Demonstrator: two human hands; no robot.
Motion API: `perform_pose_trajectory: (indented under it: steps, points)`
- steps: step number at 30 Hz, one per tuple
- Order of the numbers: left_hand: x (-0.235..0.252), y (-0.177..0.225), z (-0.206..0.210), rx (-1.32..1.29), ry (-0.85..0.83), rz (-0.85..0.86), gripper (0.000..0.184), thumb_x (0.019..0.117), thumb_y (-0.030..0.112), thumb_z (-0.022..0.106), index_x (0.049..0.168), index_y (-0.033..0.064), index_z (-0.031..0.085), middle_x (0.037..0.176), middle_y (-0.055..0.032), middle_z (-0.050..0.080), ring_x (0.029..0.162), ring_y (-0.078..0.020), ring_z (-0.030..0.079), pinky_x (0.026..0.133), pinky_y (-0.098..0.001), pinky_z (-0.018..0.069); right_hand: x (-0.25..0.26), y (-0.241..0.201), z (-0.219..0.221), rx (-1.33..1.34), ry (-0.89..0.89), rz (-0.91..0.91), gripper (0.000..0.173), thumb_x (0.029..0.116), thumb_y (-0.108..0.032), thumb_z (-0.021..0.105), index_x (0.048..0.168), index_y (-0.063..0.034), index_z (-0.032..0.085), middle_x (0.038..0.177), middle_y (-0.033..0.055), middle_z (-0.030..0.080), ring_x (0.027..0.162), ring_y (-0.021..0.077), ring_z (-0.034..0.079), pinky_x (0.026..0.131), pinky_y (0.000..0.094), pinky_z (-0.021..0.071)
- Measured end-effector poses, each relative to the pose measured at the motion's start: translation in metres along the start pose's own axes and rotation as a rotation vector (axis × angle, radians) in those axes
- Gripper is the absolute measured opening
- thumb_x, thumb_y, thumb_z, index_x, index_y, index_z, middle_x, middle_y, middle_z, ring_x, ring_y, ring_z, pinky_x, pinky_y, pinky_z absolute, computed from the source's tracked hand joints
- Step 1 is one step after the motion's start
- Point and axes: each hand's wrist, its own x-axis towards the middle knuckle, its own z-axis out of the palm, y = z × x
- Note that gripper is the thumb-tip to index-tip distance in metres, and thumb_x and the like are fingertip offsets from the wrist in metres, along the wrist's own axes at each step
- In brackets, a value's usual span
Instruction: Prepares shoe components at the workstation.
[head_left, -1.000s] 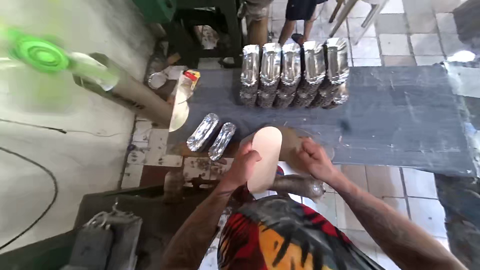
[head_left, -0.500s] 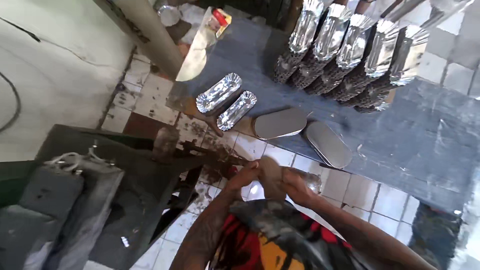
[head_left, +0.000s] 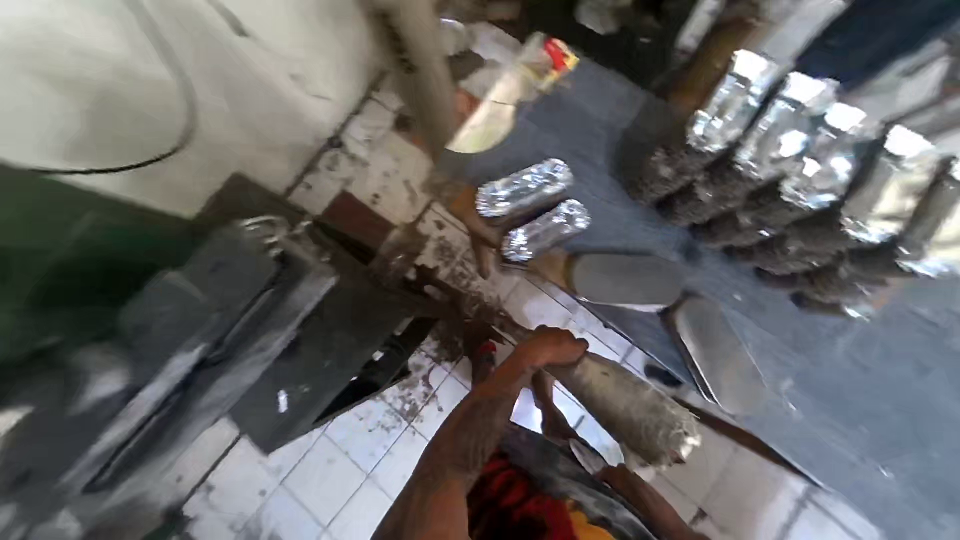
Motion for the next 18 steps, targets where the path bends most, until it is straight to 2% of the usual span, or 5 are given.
perform_pose_trajectory:
  steps: [4,8,11,15,18]
  points:
    - [-0.146,-0.002,-0.066,-0.550,0.476,0.279,0.048,0.1111,0.029,0.039,0.146,-0.0013,0.052,0.139,-0.0192,0.062,0.128,-0.0253,0.060,0.112,-0.0441,0.0442,0.014,-0.012,-0.027,0.018,0.092,-0.183,0.032,0.1012,-0.013,0.058,0.128,0.0019,0.067,0.126,0.0256,0.067,0.120,0.0406,0.062,0.108,0.0524,0.0469]
    - [-0.224,-0.006,-0.138,-0.927,0.954,0.237,0.039,0.1133,0.024,0.025,0.135,0.0092,0.055,0.118,0.0016,0.067,0.106,-0.0021,0.063,0.093,-0.0265,0.0545,0.051,-0.047,-0.047,0.098,0.302,-0.434,0.027,0.0988,-0.014,0.062,0.119,0.0007,0.071,0.115,0.0180,0.071,0.108,0.0267,0.069,0.099,0.0432,0.0552]
    - [-0.234,-0.049,-0.133,-0.554,1.172,0.258,0.048,0.1135,0.025,0.022,0.139,-0.0042,0.051,0.126,-0.0151,0.063,0.115,-0.0150,0.062,0.100,-0.0369,0.0523,0.078,-0.098,-0.061,0.093,0.404,-0.595,0.025,0.0959,-0.007,0.061,0.116,0.0027,0.071,0.110,0.0181,0.071,0.102,0.0256,0.069,0.093,0.0418,0.0577]
    - [-0.285,-0.161,-0.097,-0.193,1.067,-0.497,0.072,0.1068,0.060,0.031,0.145,0.0016,0.051,0.132,-0.0272,0.062,0.123,-0.0433,0.060,0.104,-0.0670,0.0452,0.105,-0.179,-0.072,0.103,0.539,-0.688,0.024,0.0930,-0.001,0.059,0.114,0.0046,0.070,0.113,0.0188,0.071,0.105,0.0236,0.069,0.094,0.0409,0.0577]
    - [-0.348,-0.204,-0.076,-0.150,0.951,-0.554,0.060,0.1070,0.055,0.040,0.128,0.0038,0.064,0.113,-0.0251,0.069,0.108,-0.0433,0.066,0.094,-0.0678,0.0490,0.131,-0.249,-0.073,0.025,0.639,-0.847,0.027,0.0929,0.001,0.056,0.115,0.0057,0.071,0.115,0.0202,0.071,0.107,0.0253,0.068,0.093,0.0382,0.0580]
